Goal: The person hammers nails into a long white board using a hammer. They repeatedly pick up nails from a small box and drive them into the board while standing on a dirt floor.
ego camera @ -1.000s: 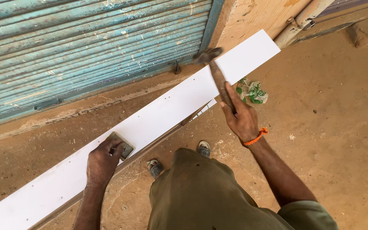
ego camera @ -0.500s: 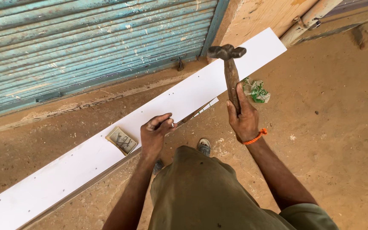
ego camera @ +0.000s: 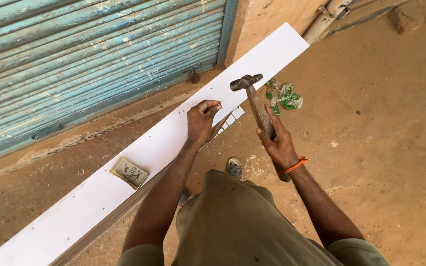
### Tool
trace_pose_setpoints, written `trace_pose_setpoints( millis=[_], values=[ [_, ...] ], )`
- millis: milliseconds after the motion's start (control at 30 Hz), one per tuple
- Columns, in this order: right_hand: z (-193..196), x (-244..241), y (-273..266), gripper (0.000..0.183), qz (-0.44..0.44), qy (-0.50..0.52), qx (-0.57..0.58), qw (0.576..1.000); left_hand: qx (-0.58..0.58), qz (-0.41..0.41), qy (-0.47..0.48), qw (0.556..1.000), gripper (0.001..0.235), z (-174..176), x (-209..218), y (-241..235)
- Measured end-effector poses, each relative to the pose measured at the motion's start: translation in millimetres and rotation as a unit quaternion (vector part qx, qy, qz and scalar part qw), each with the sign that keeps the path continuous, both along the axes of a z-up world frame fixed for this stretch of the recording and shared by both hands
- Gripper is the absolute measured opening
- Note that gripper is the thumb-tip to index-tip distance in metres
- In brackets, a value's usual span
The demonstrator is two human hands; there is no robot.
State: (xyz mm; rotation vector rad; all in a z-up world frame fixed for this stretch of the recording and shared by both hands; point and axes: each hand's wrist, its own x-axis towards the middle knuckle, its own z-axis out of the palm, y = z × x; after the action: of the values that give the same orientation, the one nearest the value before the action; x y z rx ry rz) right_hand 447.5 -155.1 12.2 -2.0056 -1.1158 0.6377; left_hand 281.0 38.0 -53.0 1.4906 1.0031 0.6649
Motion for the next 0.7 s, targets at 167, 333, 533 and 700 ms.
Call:
trace_pose_setpoints(
  millis=[167,333,533,700],
  values=[
    [18.3,2.0,-14.9,0.071,0.021,-0.017,0.092,0.995,0.160,-0.074,0.075,0.982,0.016,8.7,23.4,10.4],
    [40.9,-8.1,-25.2,0.070,0.052,-0.074,0.147,0.985,0.210,-0.081,0.079,0.971,0.015,-2.3,21.2,10.8],
    [35.6,0.7,-20.8,0.070,0.081,-0.236,0.068,0.966,0.241,-0.096,0.088,0.962,0.013,2.3,19.2,10.0],
    [53.8,7.5,-11.5,0.070,0.104,-0.186,-0.112,0.971,0.261,-0.117,0.103,0.953,0.009,14.1,18.3,9.4]
  ],
)
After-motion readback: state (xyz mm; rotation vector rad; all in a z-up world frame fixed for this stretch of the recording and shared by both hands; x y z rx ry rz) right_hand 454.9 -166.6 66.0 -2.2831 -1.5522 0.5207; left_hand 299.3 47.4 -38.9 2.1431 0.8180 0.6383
